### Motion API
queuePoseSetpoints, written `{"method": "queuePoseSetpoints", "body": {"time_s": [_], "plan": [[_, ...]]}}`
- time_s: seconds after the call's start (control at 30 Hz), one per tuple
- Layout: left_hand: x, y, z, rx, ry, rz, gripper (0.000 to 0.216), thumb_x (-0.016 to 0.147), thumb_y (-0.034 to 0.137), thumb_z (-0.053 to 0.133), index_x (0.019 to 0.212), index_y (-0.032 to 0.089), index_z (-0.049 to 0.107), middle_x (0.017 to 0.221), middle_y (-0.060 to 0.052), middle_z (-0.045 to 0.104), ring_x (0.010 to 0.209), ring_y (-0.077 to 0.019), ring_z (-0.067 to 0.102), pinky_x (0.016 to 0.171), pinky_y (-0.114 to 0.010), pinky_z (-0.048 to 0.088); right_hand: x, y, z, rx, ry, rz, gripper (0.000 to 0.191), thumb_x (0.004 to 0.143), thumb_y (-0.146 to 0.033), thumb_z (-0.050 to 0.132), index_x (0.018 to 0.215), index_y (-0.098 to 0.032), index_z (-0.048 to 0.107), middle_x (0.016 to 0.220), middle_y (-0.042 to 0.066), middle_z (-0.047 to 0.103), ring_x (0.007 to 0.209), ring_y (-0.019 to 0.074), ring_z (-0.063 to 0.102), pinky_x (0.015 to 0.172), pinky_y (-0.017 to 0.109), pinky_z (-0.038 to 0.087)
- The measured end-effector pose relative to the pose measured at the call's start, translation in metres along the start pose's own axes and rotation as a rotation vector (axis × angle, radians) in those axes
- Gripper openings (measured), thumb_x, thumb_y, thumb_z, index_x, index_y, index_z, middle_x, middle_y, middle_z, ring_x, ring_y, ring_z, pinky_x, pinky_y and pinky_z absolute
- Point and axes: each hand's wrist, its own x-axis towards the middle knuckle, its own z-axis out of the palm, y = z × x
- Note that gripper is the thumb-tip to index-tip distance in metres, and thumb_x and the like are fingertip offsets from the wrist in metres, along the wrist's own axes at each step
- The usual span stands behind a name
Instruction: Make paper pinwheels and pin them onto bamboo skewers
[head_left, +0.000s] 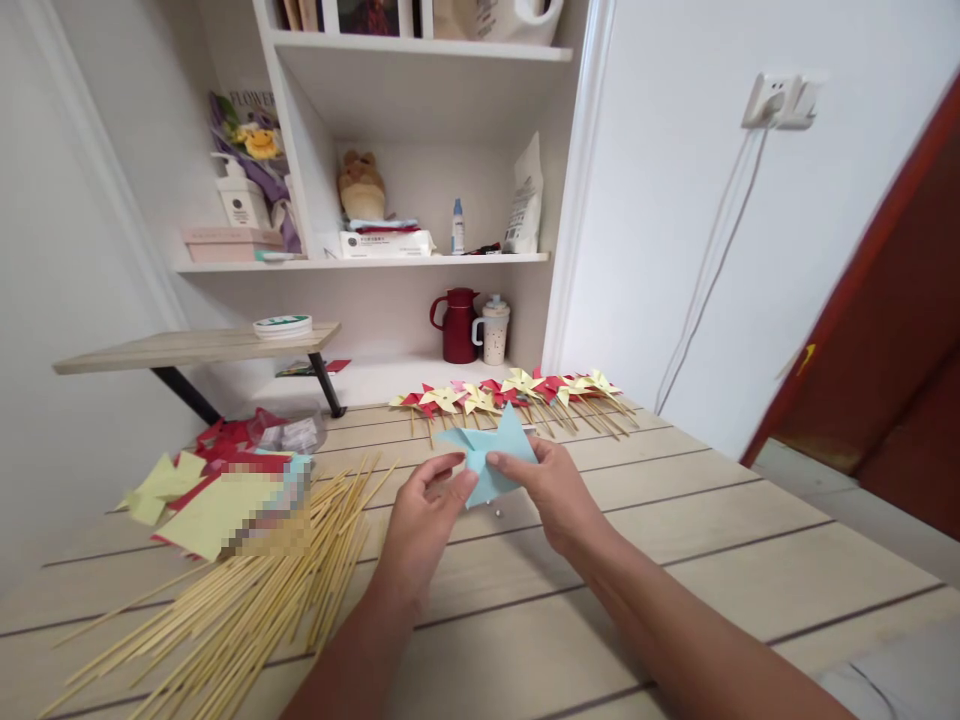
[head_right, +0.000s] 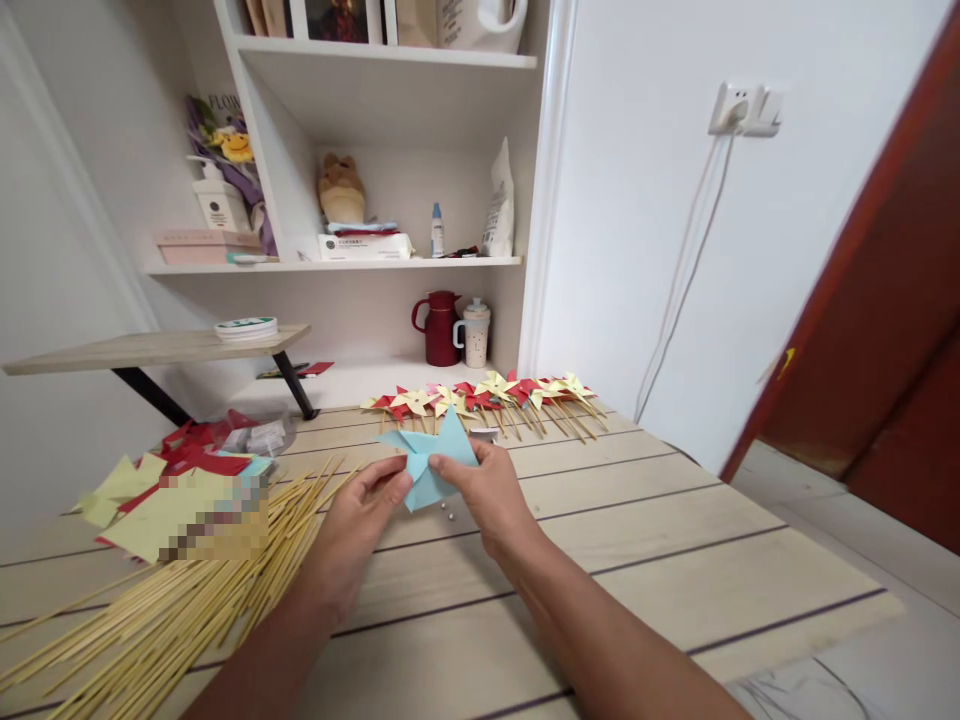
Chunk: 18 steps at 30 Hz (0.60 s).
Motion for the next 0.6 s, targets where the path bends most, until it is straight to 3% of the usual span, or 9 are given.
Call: {"method": "queuePoseSetpoints", "body": {"time_s": [0.27,0.6], "plan": [[-0.0005,-0.0027,0.0000,-0.099,0.028,-0.035,0.031,0.062,0.033,0.084,0.085,0.015,0.072,0.079,-0.005,0.074,0.075,-0.0169,0.067,0.073,-0.026,0.050,-0.0030,0.0061,0.0048,-0.016,-0.119,0.035,0.022,0.066,-0.033,0.077,0.072,-0.013,0.068,0.062,-0.001,0.060,0.057,0.0111,0.046,0.057,0.026,0.036],[0.0012,-0.0026,-0.0023,-0.063,0.030,-0.061,0.028,0.066,0.037,0.082,0.080,0.015,0.073,0.074,-0.003,0.073,0.069,-0.0131,0.062,0.066,-0.023,0.047,-0.0047,0.0033,0.0042,-0.004,-0.145,0.076,0.032,0.068,-0.044,0.076,0.069,-0.013,0.066,0.062,0.000,0.059,0.057,0.0117,0.045,0.058,0.026,0.033]]}}
